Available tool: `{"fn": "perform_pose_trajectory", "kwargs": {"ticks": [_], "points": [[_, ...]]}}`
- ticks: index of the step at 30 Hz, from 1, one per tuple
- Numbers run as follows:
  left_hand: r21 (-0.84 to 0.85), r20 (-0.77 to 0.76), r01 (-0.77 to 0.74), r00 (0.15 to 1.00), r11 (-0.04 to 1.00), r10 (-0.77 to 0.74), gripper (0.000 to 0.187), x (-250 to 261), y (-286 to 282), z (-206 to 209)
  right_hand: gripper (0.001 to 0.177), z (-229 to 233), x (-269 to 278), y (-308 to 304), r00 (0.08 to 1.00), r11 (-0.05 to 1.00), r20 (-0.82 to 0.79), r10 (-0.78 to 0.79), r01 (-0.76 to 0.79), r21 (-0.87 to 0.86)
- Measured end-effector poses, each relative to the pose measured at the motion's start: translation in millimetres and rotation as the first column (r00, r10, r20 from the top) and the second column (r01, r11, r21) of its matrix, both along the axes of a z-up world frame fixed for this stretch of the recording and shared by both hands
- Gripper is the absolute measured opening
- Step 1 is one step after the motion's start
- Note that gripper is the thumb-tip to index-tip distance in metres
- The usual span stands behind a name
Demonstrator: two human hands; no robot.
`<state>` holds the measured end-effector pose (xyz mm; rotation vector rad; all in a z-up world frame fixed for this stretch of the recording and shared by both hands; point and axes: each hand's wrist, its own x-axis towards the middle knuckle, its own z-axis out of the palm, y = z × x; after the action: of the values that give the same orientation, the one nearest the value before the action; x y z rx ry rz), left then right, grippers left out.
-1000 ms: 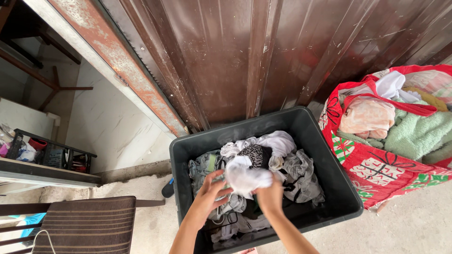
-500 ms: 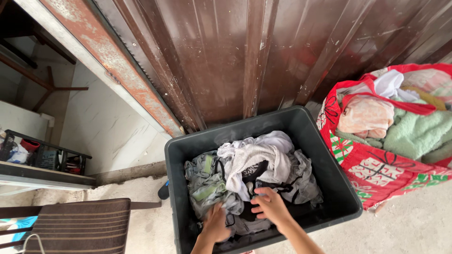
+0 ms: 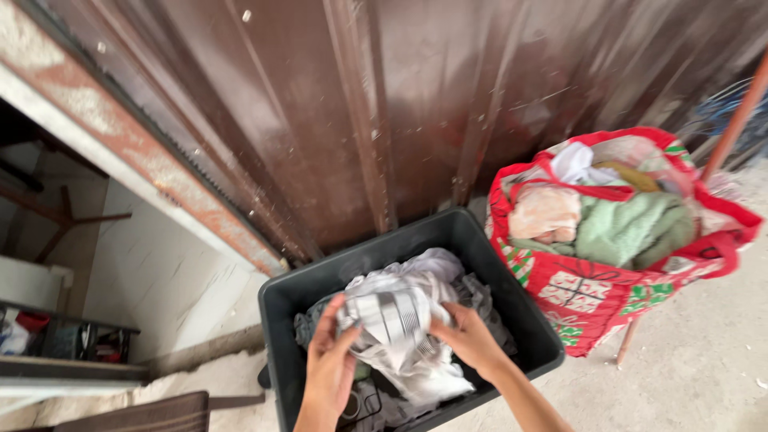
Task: The person takes wet clothes from a laundry bin, places them on hangers, and hangs them on a clothesline. The person handles shirts, shorts, and other garments one at a time, using hangers to suspend them for drying.
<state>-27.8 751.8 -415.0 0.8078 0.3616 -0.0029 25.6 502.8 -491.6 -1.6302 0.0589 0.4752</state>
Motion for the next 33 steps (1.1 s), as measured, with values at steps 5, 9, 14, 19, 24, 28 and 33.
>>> {"fn": "perform_pose_trajectory", "kwargs": {"ticks": [5,9,14,19,24,28,33], "points": [[0.328,-0.030,-0.015,0.999,0.945,0.026,0.062,19,-17,10,0.035,98,15,-51,0.990,0.999,0.143,-0.017,0.023,-0.040],[0.923,0.155,-0.138,0.988,0.358,-0.018,0.068,28,-58,36,0.050,166,6,-89,0.989,0.965,0.143,-0.045,0.006,0.261],[0.888,0.424,-0.237,0.756,0.394,-0.499,0.071,26,-157,96,0.049,229,-13,-124,0.935,0.979,0.337,0.112,-0.162,0.125],[0.951,0.016,0.196,0.738,0.238,-0.674,0.029,40,-232,143,0.039,274,-40,-196,0.863,0.912,0.502,-0.051,0.245,-0.328],[0.858,0.256,0.167,0.681,0.486,-0.686,0.010,48,-304,153,0.025,303,-62,-304,0.623,0.807,0.766,-0.155,0.528,-0.266],[0.723,0.674,-0.393,0.218,0.569,-0.706,0.026,26,-409,133,0.020,307,-80,-370,0.685,0.869,0.696,-0.216,0.460,-0.183],[0.970,0.236,-0.207,0.644,0.132,-0.727,0.026,6,-514,101,0.027,321,-109,-480,0.628,0.808,0.715,-0.308,0.570,-0.153]]}}
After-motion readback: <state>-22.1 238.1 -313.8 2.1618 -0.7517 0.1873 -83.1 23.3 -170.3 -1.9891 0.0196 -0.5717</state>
